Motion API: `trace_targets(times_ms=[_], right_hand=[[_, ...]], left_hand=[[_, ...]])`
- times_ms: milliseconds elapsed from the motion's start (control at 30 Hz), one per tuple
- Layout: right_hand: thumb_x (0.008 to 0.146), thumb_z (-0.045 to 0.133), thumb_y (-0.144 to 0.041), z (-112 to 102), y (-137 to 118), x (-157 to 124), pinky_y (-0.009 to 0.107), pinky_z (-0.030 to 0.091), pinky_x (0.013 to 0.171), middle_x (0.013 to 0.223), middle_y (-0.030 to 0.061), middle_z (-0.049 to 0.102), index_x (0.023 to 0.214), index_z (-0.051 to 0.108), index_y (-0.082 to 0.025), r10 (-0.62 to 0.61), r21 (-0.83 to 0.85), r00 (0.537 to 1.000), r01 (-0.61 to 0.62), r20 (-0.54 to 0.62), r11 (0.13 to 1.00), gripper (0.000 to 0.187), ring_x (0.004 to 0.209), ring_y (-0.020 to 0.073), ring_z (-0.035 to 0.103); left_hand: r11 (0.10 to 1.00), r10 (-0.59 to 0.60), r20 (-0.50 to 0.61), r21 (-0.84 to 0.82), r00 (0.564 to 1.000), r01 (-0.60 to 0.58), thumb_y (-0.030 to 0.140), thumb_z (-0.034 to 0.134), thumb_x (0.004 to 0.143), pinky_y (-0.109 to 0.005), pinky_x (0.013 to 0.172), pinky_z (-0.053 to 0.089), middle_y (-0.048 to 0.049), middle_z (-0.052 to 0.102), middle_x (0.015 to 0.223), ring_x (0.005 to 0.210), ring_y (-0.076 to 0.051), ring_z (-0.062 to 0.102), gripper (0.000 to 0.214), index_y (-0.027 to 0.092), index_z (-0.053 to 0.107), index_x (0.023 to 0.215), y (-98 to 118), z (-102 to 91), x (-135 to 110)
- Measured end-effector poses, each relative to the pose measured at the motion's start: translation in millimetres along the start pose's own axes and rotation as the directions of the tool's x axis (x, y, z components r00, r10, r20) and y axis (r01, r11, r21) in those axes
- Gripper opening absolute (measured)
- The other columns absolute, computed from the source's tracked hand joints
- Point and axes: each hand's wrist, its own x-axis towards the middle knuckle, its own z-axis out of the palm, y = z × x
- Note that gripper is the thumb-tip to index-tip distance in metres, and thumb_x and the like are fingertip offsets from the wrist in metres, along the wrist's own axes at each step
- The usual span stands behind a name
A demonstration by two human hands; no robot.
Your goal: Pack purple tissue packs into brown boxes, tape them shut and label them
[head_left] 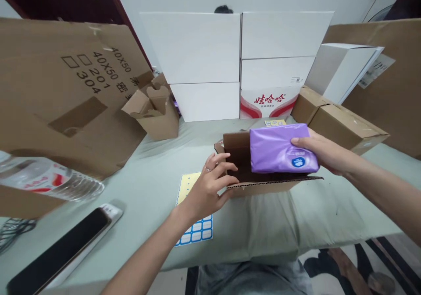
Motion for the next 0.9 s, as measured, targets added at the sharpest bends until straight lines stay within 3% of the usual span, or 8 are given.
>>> trace_targets(times_ms=[167,267,367,500,600,667,767,900], right_hand=[[0.095,0.043,-0.041,23.1,-9.0,16.5,0.03,0.058,0.066,0.101,0.0051,0.075,0.113,0.062,-0.023,0.129,-0.339,0.942,-0.017,0.309,0.94,0.032,0.082,0.0215,0.072],[0.092,0.048,-0.046,33.9,-10.7,25.6,0.037,0.056,0.071,0.102,0.0116,0.074,0.115,0.064,-0.019,0.161,-0.625,0.96,0.019,0.231,0.781,0.039,0.088,0.0282,0.071],[0.086,0.059,-0.044,28.6,-10.7,23.0,0.048,0.051,0.081,0.101,0.0173,0.072,0.118,0.064,-0.014,0.109,-0.713,0.982,0.033,0.153,0.7,0.044,0.099,0.0373,0.066],[0.09,0.054,-0.045,7.4,-7.2,-12.5,0.041,0.052,0.083,0.109,0.0058,0.073,0.124,0.061,-0.027,-0.158,-0.635,0.987,0.11,-0.019,0.764,0.04,0.099,0.0281,0.067],[0.093,0.054,-0.037,9.3,4.7,-48.7,0.04,0.052,0.089,0.117,0.0053,0.069,0.121,0.061,-0.029,-0.423,-0.594,0.897,0.274,-0.124,0.756,0.03,0.106,0.0261,0.065],[0.093,0.054,-0.028,21.2,16.3,-65.3,0.047,0.043,0.106,0.125,0.0092,0.065,0.129,0.055,-0.025,-0.584,-0.588,0.811,0.486,0.03,0.646,0.036,0.119,0.0291,0.059],[0.091,0.051,-0.014,40.1,32.6,-70.7,0.063,0.019,0.116,0.118,0.0109,0.067,0.127,0.053,-0.021,-0.672,-0.652,0.708,0.617,0.217,0.44,0.037,0.12,0.0312,0.058],[0.091,0.045,-0.009,43.9,45.3,-55.0,0.066,0.021,0.113,0.095,0.0062,0.068,0.103,0.056,-0.023,-0.713,-0.707,0.678,0.592,0.178,0.387,0.022,0.099,0.0253,0.065]], left_hand=[[0.998,0.062,-0.072,-0.015,0.995,-0.063,0.009,0.065,0.085,-0.049,0.097,0.051,-0.0102,0.058,0.101,0.119,-0.029,0.047,0.01,0.018,0.067,0.09,7.2,11.8,0.6],[0.998,0.059,-0.055,-0.026,0.997,-0.06,0.005,0.064,0.083,-0.05,0.097,0.051,-0.0111,0.056,0.105,0.12,-0.03,0.045,0.015,0.017,0.066,0.092,11.2,11.9,-0.1],[0.998,0.042,-0.066,-0.047,0.997,-0.045,0.006,0.064,0.082,-0.05,0.099,0.048,-0.0108,0.054,0.112,0.122,-0.03,0.044,0.018,0.019,0.064,0.094,14.4,9.6,-4.2],[0.988,0.015,-0.185,-0.15,0.983,-0.044,0.009,0.05,0.083,-0.056,0.107,0.041,-0.015,0.043,0.135,0.129,-0.03,0.042,0.04,0.019,0.055,0.122,10.1,4.7,-9.1],[0.984,-0.05,-0.203,-0.176,0.978,0.013,0.0,0.04,0.077,-0.059,0.112,0.035,-0.0146,0.044,0.141,0.139,-0.03,0.036,0.067,0.021,0.039,0.141,-4.1,4.2,-5.1],[0.982,-0.073,-0.152,-0.181,0.986,0.045,-0.002,0.043,0.076,-0.056,0.111,0.037,-0.0137,0.053,0.136,0.139,-0.029,0.037,0.07,0.021,0.036,0.143,-15.3,3.9,1.1],[0.985,-0.013,-0.084,-0.171,0.996,-0.001,0.003,0.048,0.084,-0.049,0.105,0.044,-0.009,0.067,0.105,0.122,-0.026,0.053,0.039,0.019,0.057,0.118,-25.4,-2.9,10.8],[0.988,0.062,-0.11,-0.137,0.992,-0.077,0.005,0.047,0.091,-0.045,0.103,0.043,-0.0027,0.065,0.084,0.09,-0.017,0.061,0.022,0.021,0.062,0.09,-18.6,-20.2,13.2]])
